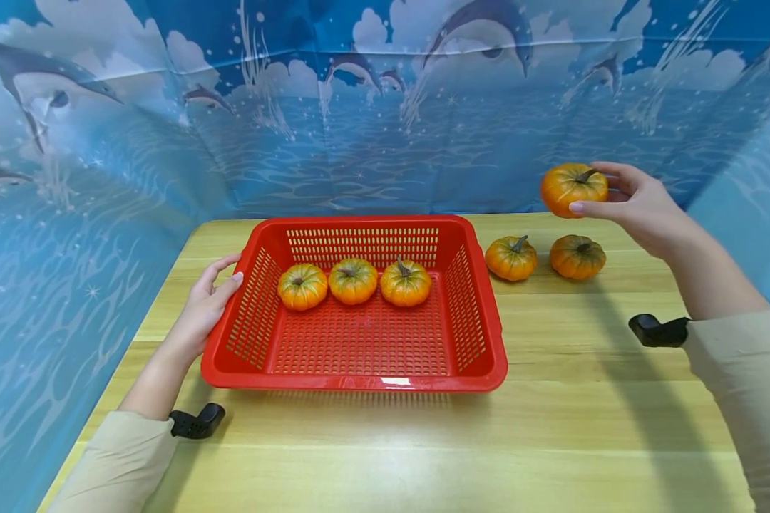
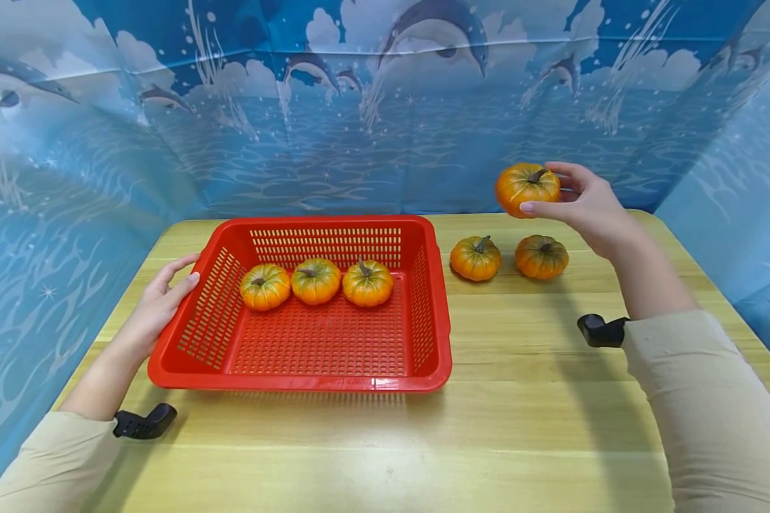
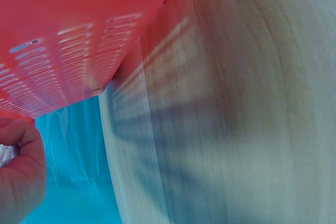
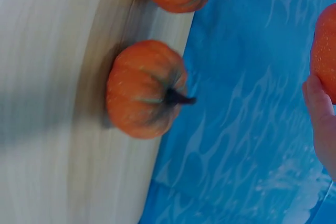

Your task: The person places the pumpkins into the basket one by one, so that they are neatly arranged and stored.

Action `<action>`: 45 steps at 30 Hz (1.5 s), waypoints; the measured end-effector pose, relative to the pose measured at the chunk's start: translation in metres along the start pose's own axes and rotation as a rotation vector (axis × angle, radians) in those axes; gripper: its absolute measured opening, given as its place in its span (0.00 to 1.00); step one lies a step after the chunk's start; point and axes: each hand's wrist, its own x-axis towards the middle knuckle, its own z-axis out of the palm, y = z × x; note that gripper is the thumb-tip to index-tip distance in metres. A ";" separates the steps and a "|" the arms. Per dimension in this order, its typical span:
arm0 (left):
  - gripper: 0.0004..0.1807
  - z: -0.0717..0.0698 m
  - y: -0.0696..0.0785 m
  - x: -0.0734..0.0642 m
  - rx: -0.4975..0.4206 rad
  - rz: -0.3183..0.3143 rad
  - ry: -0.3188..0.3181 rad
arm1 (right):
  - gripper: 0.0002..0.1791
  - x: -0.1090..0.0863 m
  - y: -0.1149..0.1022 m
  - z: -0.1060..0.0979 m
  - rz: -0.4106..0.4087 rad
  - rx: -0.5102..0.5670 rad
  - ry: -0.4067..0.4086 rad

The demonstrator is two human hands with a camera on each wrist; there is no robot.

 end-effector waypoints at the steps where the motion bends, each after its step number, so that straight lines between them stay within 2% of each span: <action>1: 0.32 0.000 0.000 0.000 -0.001 0.000 0.001 | 0.43 0.000 -0.003 0.002 -0.004 -0.004 -0.010; 26: 0.32 0.001 0.001 0.000 -0.004 0.002 0.000 | 0.40 0.003 -0.049 0.044 -0.073 -0.020 -0.170; 45: 0.32 0.001 0.002 -0.001 0.004 -0.006 0.005 | 0.41 0.010 -0.080 0.094 -0.161 0.025 -0.329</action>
